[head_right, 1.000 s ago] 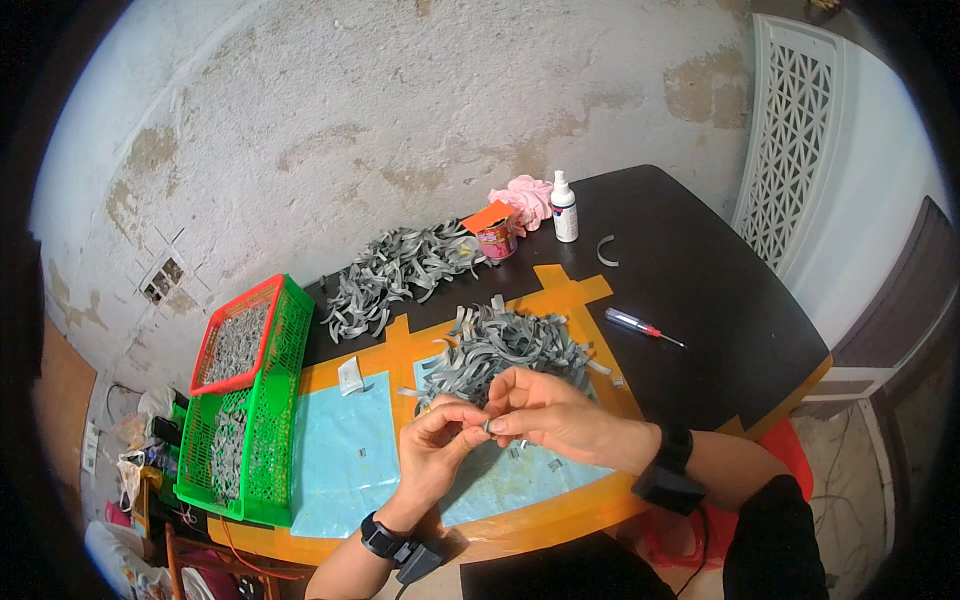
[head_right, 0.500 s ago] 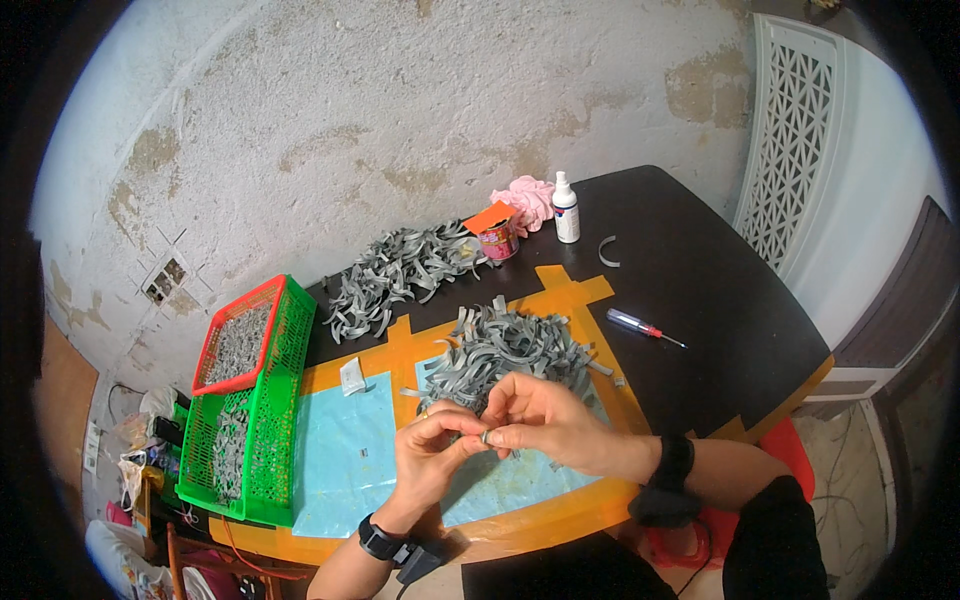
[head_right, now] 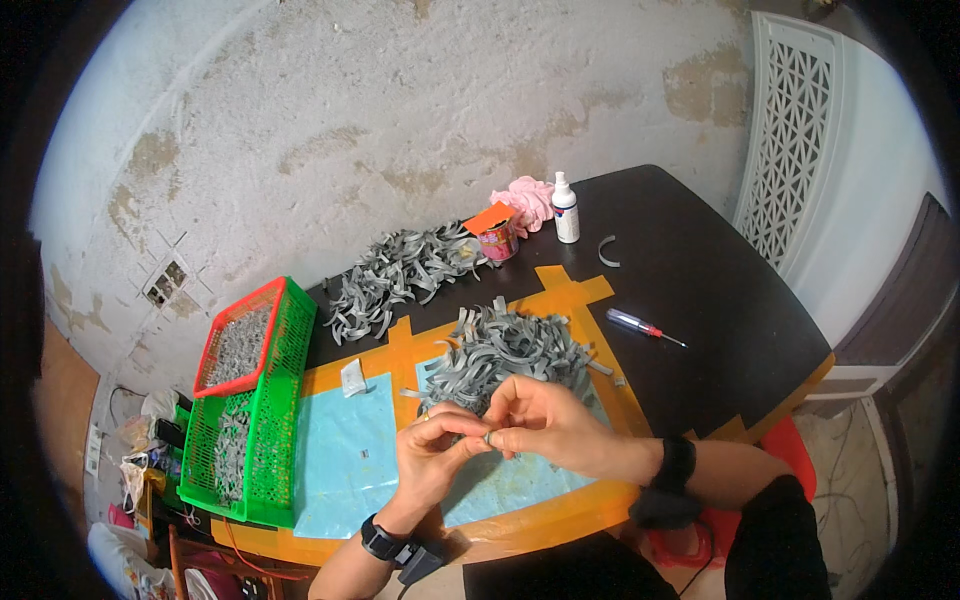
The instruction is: The person is manually preparing or sorting small grey shoe components, possibly attaching small rings or eyelets.
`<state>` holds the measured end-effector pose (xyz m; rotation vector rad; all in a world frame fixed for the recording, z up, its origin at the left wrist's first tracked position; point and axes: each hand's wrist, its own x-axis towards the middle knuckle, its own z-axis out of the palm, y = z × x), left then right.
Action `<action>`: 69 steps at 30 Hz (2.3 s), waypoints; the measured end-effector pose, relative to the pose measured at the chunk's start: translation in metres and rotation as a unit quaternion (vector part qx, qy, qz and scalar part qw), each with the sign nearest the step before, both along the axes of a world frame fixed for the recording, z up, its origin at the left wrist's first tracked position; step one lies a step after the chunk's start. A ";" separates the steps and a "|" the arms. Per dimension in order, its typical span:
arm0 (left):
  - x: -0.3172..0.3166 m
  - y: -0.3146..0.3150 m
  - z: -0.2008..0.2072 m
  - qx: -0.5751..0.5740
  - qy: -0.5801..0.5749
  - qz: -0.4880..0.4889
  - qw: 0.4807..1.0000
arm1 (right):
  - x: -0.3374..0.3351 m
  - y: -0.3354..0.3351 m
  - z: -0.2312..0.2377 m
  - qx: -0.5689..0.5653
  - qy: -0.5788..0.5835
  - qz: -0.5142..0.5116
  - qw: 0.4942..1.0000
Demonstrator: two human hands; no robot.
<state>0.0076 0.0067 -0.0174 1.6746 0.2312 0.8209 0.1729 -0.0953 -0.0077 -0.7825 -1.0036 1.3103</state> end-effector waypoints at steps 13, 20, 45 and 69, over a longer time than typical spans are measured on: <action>-0.001 0.001 0.000 -0.007 0.013 0.030 0.999 | 0.003 0.006 -0.007 -0.057 0.096 0.008 0.994; 0.000 0.002 -0.001 0.024 0.011 0.033 0.999 | 0.002 0.007 -0.007 -0.054 0.153 0.037 0.986; -0.003 0.000 0.000 0.074 0.026 0.018 0.997 | 0.001 0.003 -0.009 0.000 0.057 0.031 0.998; -0.004 0.007 0.002 -0.181 0.049 -0.032 0.982 | 0.006 0.005 -0.004 0.158 -0.319 -0.109 0.928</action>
